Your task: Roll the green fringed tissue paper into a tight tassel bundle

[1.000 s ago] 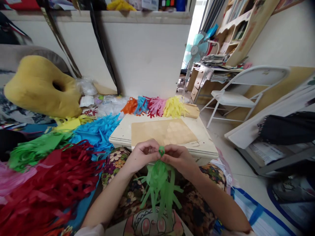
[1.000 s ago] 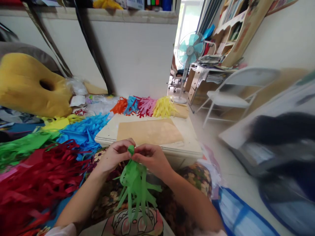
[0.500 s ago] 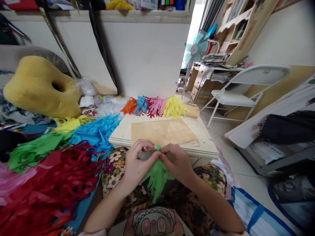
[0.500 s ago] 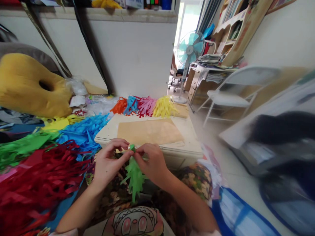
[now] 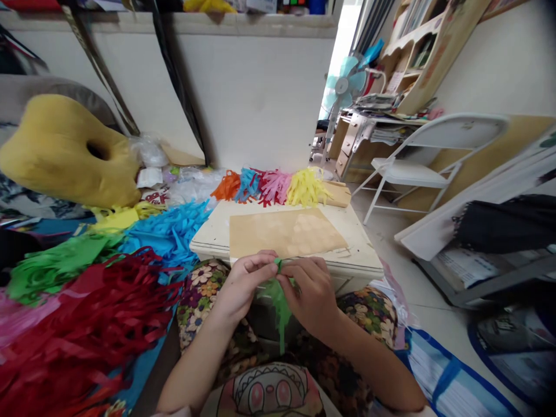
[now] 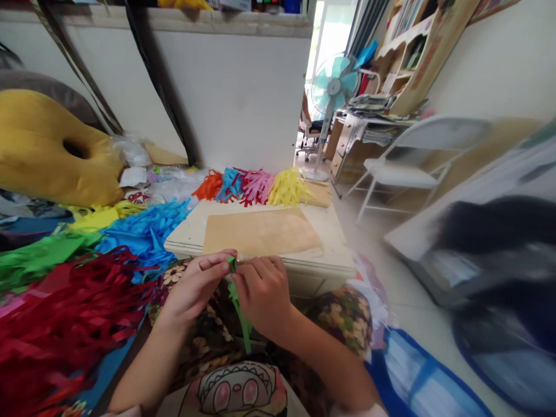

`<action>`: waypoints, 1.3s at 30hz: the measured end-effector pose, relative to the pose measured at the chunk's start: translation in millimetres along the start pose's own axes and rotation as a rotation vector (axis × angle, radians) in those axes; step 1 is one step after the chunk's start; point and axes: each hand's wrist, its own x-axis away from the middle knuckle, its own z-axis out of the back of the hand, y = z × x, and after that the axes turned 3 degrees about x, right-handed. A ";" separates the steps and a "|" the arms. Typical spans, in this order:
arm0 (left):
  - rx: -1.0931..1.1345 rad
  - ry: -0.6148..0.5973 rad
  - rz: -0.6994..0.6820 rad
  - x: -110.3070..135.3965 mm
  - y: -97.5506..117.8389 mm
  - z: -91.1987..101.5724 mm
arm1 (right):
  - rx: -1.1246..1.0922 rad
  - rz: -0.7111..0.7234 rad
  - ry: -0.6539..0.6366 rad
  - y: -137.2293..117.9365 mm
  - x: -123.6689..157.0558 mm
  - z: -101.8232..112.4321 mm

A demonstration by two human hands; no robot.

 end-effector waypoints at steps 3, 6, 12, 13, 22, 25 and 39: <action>0.133 -0.058 0.159 -1.7 1.7 0.6 | 0.096 0.030 -0.018 -3.2 1.1 -0.3; 0.186 -0.118 0.231 -2.4 3.6 4.0 | 0.212 0.080 -0.052 -7.0 2.0 1.6; 0.198 -0.111 0.277 1.9 0.7 13.8 | 0.275 0.126 -0.166 -8.8 2.2 6.1; 0.198 -0.103 0.238 2.7 -0.9 14.1 | 0.263 0.124 -0.182 -8.4 1.2 6.1; 0.017 0.085 -0.147 -1.0 -23.1 11.7 | -0.029 -0.023 -0.249 1.0 0.4 -7.6; -0.067 0.180 -0.240 -0.3 -30.0 12.3 | -0.143 -0.087 -0.249 4.1 6.2 -13.9; -0.538 0.087 -0.935 -10.8 -47.9 17.8 | -0.441 -0.205 -0.242 31.6 9.1 -32.0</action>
